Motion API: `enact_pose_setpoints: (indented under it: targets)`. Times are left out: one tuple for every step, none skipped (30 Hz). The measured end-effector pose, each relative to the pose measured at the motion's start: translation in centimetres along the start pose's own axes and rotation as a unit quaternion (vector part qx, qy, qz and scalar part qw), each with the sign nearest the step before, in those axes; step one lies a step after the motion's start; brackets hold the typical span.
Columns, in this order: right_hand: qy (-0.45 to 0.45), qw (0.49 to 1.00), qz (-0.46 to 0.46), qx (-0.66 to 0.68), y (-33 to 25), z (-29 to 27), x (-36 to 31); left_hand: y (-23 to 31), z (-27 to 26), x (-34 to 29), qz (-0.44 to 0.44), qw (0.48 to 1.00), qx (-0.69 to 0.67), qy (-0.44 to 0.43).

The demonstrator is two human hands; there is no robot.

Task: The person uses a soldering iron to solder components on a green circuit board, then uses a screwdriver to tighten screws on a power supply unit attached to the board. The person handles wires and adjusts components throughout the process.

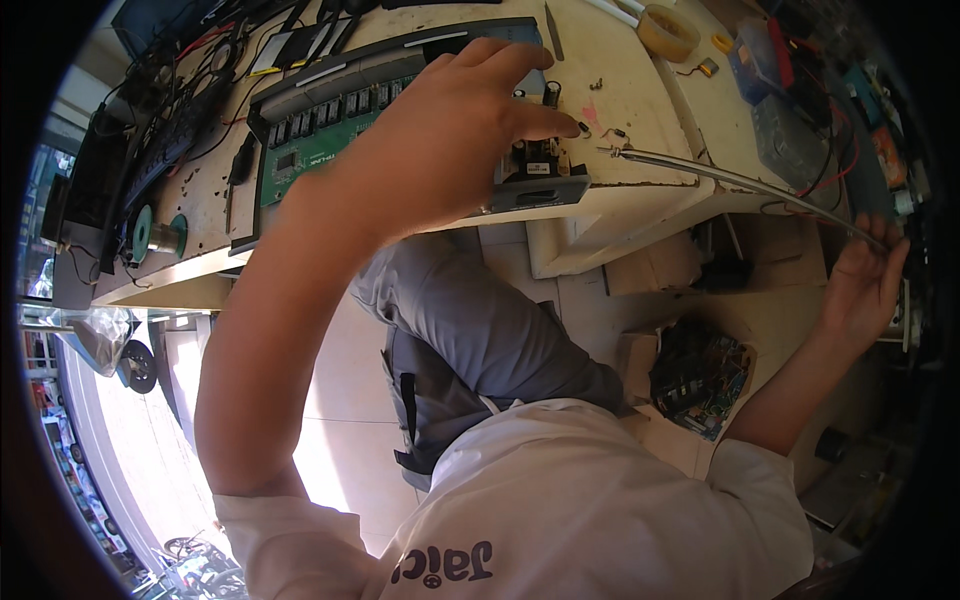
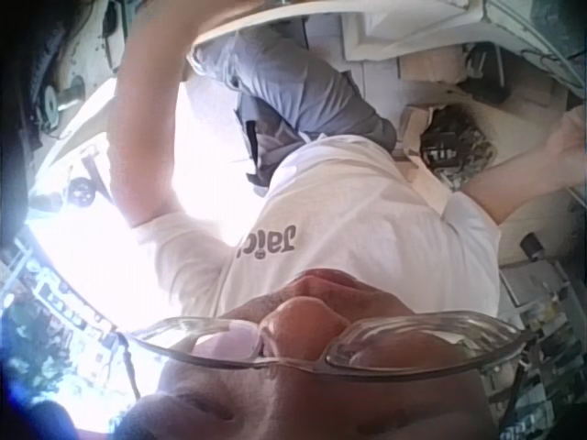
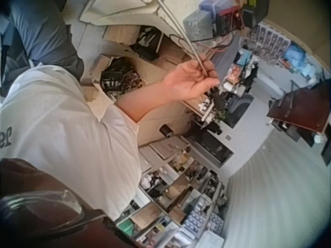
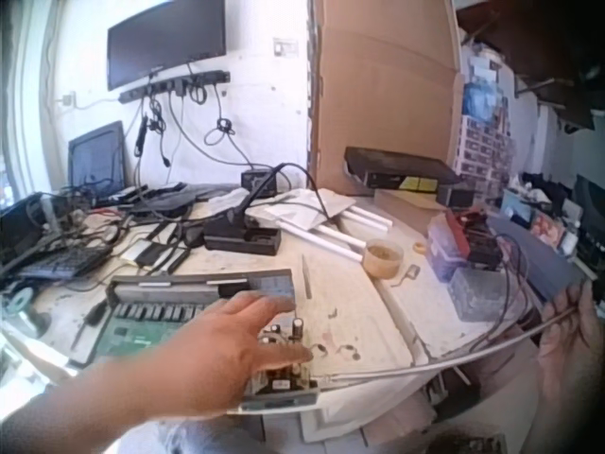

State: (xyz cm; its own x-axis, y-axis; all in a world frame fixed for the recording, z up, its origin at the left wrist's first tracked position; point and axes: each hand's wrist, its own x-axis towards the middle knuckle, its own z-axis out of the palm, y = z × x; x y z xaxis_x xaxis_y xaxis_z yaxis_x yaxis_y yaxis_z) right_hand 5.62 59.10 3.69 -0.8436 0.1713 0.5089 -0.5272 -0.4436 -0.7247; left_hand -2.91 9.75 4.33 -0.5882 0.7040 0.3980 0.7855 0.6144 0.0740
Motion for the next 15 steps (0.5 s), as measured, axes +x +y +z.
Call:
enact_pose_setpoints:
  targets:
    - [-0.003,1.0,-0.002,-0.001,-0.1,-0.1,0.0,-0.6,0.1,0.3,0.02,1.0,0.01,-0.015]
    - [-0.004,1.0,-0.004,-0.001,-0.3,0.0,0.0,-1.0,0.1,0.5,0.041,0.999,0.019,-0.029]
    - [-0.006,1.0,-0.007,-0.002,-0.4,0.0,-0.1,-1.2,0.0,0.7,0.022,0.998,-0.004,-0.065]
    - [0.007,1.0,-0.01,-0.007,-0.5,0.0,-0.2,-1.2,-0.2,0.9,0.002,0.995,-0.027,-0.101]
    - [0.021,1.0,-0.015,-0.012,-0.7,-0.2,-0.3,-1.4,-0.4,1.2,-0.016,0.989,-0.05,-0.136]
    - [0.029,0.999,-0.019,-0.018,-0.8,-0.4,-0.4,-1.4,-0.6,1.8,-0.039,0.981,-0.079,-0.171]
    - [0.037,0.999,-0.024,-0.024,-0.8,-0.6,-0.5,-1.3,-1.0,2.4,-0.062,0.971,-0.107,-0.206]
    - [0.04,0.998,-0.027,-0.032,-0.9,-0.7,-0.6,-1.3,-1.1,2.9,-0.085,0.957,-0.135,-0.24]
    - [0.044,0.998,-0.031,-0.04,-0.9,-0.8,-0.6,-1.6,-1.1,3.0,-0.076,0.96,-0.135,-0.235]
    - [0.041,0.998,-0.029,-0.037,-0.9,-0.9,-0.6,-1.9,-1.0,2.9,-0.068,0.962,-0.134,-0.23]
    - [0.038,0.998,-0.026,-0.036,-0.9,-1.0,-0.6,-2.0,-0.9,2.9,-0.059,0.963,-0.135,-0.225]
    - [0.034,0.999,-0.023,-0.034,-1.0,-1.1,-0.6,-2.1,-1.1,2.9,-0.063,0.963,-0.134,-0.227]
    - [0.031,0.999,-0.025,-0.034,-1.0,-1.2,-0.5,-2.1,-1.3,3.0,-0.067,0.962,-0.133,-0.23]
    - [0.029,0.999,-0.026,-0.034,-1.1,-1.4,-0.5,-2.1,-1.4,3.0,-0.071,0.961,-0.135,-0.233]
    - [0.029,0.999,-0.027,-0.037,-1.1,-1.5,-0.5,-2.0,-1.5,3.1,-0.076,0.962,-0.129,-0.23]
